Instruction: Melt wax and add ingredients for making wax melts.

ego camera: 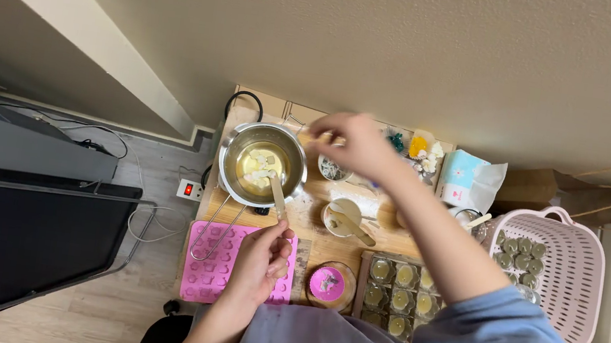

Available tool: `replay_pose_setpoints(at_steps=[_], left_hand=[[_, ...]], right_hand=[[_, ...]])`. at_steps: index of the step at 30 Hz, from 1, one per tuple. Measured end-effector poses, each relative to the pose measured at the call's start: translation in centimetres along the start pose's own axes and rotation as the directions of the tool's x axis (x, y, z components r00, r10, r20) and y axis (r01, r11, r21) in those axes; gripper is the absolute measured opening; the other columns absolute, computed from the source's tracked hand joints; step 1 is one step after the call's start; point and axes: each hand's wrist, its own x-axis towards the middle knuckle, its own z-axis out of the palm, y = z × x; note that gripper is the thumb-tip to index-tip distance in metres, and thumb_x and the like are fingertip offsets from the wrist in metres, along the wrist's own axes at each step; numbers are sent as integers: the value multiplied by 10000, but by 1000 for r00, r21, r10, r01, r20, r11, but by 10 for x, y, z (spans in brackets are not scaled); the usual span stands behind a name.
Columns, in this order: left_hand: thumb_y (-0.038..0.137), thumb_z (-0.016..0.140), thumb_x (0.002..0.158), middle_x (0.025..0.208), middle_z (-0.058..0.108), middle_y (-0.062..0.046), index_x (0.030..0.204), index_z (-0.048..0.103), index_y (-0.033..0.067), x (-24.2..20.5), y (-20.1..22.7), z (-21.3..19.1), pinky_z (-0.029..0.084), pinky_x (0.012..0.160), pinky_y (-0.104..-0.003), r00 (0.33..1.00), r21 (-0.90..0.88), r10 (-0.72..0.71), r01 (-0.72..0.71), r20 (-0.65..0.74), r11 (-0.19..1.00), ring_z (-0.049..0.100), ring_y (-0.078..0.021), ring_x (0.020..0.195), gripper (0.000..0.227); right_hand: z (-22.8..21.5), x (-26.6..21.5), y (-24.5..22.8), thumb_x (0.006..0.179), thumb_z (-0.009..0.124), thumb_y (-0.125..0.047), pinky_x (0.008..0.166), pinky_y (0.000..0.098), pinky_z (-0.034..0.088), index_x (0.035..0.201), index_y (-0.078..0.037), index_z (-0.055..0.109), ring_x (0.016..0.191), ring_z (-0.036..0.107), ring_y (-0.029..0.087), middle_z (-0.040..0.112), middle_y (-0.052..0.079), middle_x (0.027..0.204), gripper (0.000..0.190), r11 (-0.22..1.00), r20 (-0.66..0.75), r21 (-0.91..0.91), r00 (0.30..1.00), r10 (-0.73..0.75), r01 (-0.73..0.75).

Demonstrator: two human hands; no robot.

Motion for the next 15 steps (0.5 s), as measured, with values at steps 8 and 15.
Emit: replay_pose_setpoints(at_steps=[8,15], left_hand=[[285,612,996,587,469,32,907,613,75,7,-2,-4,204,394,-240,996,-155,-78,83,40,984,275,-62,385,229],[290,534,1035,582,405,84,913,585,124,20,10,-10,201,396,-234,988,-330,-97,131,118,935,266,-48,392,212]], right_hand=[[-67,-149,149,815,775,-263,776,424,590,957,-108,826,823,739,331,775,139,897,216,643,-204,-350,726,657,-681],[-19,-194,219,761,819,-273,827,429,590,911,-102,834,864,737,336,775,157,905,228,489,-104,-418,574,812,-766]])
